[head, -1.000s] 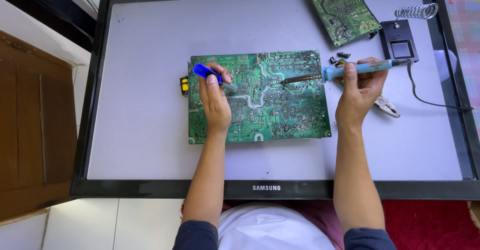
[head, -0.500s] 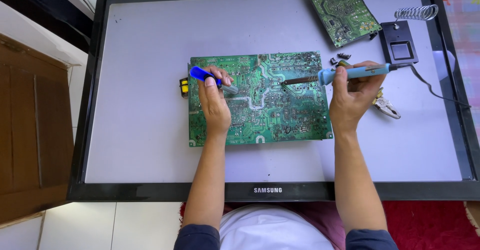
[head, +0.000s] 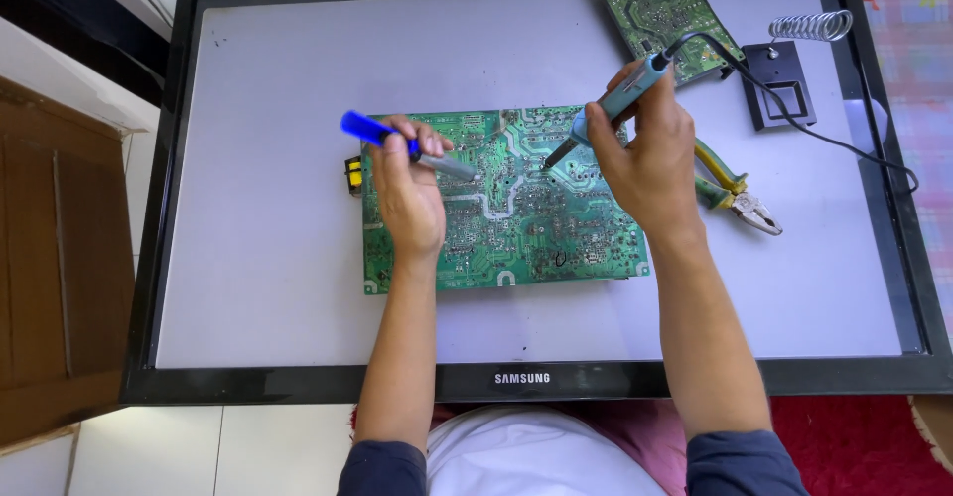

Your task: Using a soldering iron and a desoldering pump to remove solder from components on a printed circuit board.

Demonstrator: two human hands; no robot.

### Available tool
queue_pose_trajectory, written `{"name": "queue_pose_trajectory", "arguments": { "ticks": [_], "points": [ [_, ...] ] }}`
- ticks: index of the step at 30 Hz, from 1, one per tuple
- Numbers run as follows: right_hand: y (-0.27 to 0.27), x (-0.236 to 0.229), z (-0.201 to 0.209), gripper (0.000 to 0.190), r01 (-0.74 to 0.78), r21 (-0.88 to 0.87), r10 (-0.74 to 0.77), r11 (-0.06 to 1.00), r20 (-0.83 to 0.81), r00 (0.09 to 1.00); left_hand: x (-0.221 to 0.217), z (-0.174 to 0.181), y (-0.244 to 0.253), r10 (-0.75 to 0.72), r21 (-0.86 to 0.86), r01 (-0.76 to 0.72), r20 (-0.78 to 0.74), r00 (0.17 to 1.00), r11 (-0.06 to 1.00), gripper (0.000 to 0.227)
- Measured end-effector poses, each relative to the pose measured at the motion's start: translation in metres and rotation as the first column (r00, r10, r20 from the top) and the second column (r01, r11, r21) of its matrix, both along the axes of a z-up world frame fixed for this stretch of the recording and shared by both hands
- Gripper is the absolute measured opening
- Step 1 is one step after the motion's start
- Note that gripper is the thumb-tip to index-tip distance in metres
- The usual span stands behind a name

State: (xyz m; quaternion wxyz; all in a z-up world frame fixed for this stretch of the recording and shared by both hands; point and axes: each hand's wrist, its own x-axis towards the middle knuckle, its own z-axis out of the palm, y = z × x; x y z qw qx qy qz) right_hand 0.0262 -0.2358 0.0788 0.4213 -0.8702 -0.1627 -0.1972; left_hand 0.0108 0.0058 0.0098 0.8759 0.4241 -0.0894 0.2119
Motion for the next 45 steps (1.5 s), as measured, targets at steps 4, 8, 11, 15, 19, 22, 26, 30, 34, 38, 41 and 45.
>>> {"name": "queue_pose_trajectory", "arguments": {
  "ticks": [4,8,11,15,19,22,26,30,34,38,41,45],
  "points": [
    [0.001,0.003,-0.016,0.027,0.07,0.078,-0.074,0.994,0.049,0.996,0.014,-0.001,-0.012,-0.205,-0.011,0.206,0.071,0.976,0.979,0.016],
    [-0.024,0.004,-0.038,0.025,0.249,0.43,-0.209,0.868,-0.139,0.968,0.025,0.005,-0.033,-0.165,0.291,0.195,-0.124,0.978,0.937,0.027],
    [-0.047,0.002,-0.059,0.023,0.317,0.578,-0.24,0.752,-0.209,0.948,0.029,0.007,-0.051,-0.173,0.381,0.211,-0.132,0.976,0.9,0.022],
    [-0.062,-0.002,-0.06,0.019,0.348,0.63,-0.312,0.694,-0.172,0.934,0.037,0.001,-0.071,-0.171,0.418,0.185,-0.069,0.983,0.89,0.014],
    [-0.059,-0.005,-0.05,0.018,0.347,0.659,-0.299,0.667,-0.19,0.935,0.038,-0.001,-0.075,-0.173,0.463,0.203,-0.108,0.979,0.863,0.016],
    [-0.057,-0.007,-0.051,0.018,0.352,0.646,-0.301,0.677,-0.194,0.934,0.037,-0.005,-0.077,-0.182,0.458,0.219,-0.125,0.975,0.861,0.017],
    [-0.058,-0.006,-0.053,0.019,0.327,0.644,-0.289,0.691,-0.169,0.942,0.038,-0.008,-0.081,-0.189,0.489,0.207,-0.087,0.978,0.848,0.015],
    [-0.059,-0.006,-0.054,0.02,0.312,0.637,-0.273,0.705,-0.163,0.948,0.039,-0.013,-0.08,-0.215,0.664,0.198,-0.058,0.975,0.721,0.021],
    [-0.06,-0.003,-0.061,0.019,0.321,0.65,-0.282,0.689,-0.168,0.945,0.033,-0.006,-0.076,-0.174,0.717,0.135,-0.019,0.985,0.683,0.02],
    [-0.066,0.005,-0.076,0.019,0.281,0.65,-0.267,0.706,-0.123,0.956,0.029,0.001,-0.055,-0.087,0.553,0.145,-0.129,0.988,0.821,0.021],
    [-0.068,0.007,-0.091,0.019,0.255,0.641,-0.252,0.724,-0.098,0.963,0.021,-0.006,-0.026,-0.012,0.534,0.072,-0.116,0.993,0.842,0.023],
    [-0.067,0.014,-0.107,0.018,0.255,0.649,-0.218,0.717,-0.139,0.966,0.023,-0.031,0.003,-0.104,0.342,0.119,-0.062,0.993,0.932,0.043]
  ]
}}
